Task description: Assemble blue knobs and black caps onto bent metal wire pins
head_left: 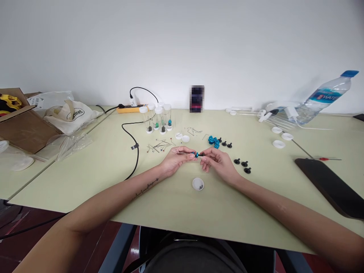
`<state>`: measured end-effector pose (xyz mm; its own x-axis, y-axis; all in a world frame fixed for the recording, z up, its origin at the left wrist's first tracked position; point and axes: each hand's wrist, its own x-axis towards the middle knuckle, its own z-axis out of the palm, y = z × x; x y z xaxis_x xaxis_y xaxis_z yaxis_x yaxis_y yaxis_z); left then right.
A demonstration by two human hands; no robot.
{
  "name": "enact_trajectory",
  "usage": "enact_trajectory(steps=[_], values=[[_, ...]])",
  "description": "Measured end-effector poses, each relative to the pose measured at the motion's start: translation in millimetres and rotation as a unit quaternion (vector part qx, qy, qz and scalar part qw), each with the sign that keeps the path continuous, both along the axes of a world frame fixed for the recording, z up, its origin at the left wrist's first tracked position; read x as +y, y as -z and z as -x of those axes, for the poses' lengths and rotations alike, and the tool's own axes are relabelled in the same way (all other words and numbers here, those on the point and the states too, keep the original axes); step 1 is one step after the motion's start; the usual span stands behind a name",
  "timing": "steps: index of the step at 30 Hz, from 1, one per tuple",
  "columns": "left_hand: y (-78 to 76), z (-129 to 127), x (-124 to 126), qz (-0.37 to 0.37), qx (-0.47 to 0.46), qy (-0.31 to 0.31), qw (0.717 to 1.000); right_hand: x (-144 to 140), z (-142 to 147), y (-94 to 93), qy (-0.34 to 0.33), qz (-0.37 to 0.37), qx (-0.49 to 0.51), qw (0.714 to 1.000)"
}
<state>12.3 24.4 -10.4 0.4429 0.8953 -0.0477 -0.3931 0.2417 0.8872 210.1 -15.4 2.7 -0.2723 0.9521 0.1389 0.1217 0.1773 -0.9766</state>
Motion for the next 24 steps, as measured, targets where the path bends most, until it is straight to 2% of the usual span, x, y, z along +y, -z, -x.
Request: enact_trajectory(steps=[4, 7, 10, 14, 16, 20, 24], values=[[-0.4, 0.0, -1.9, -0.018, 0.011, 0.014, 1.000, 0.6, -1.8, -2.1, -0.035, 0.064, -0.018, 0.997], [0.2, -0.2, -1.7, -0.028, 0.016, 0.024, 0.999, 0.9, -2.2, -1.7, -0.031, 0.076, -0.045, 0.996], [1.7, 0.2, -0.1, -0.024, 0.014, 0.025, 0.999, 1.0, -2.4, 0.0, -0.023, 0.030, -0.062, 0.997], [3.4, 1.2, 1.4, -0.011, 0.010, 0.022, 1.000, 1.2, -2.3, 2.2, 0.038, -0.067, -0.069, 0.995], [3.0, 1.2, 1.1, -0.011, 0.009, 0.025, 1.000, 0.7, -2.1, 1.8, 0.039, -0.063, -0.067, 0.995], [0.8, 0.7, -0.4, -0.020, 0.013, 0.034, 0.999, -1.6, -2.5, -1.8, -0.004, -0.021, -0.082, 0.996], [0.8, 1.7, -0.1, -0.021, 0.020, 0.041, 0.999, -2.1, -3.8, -1.1, 0.001, -0.044, -0.121, 0.992]])
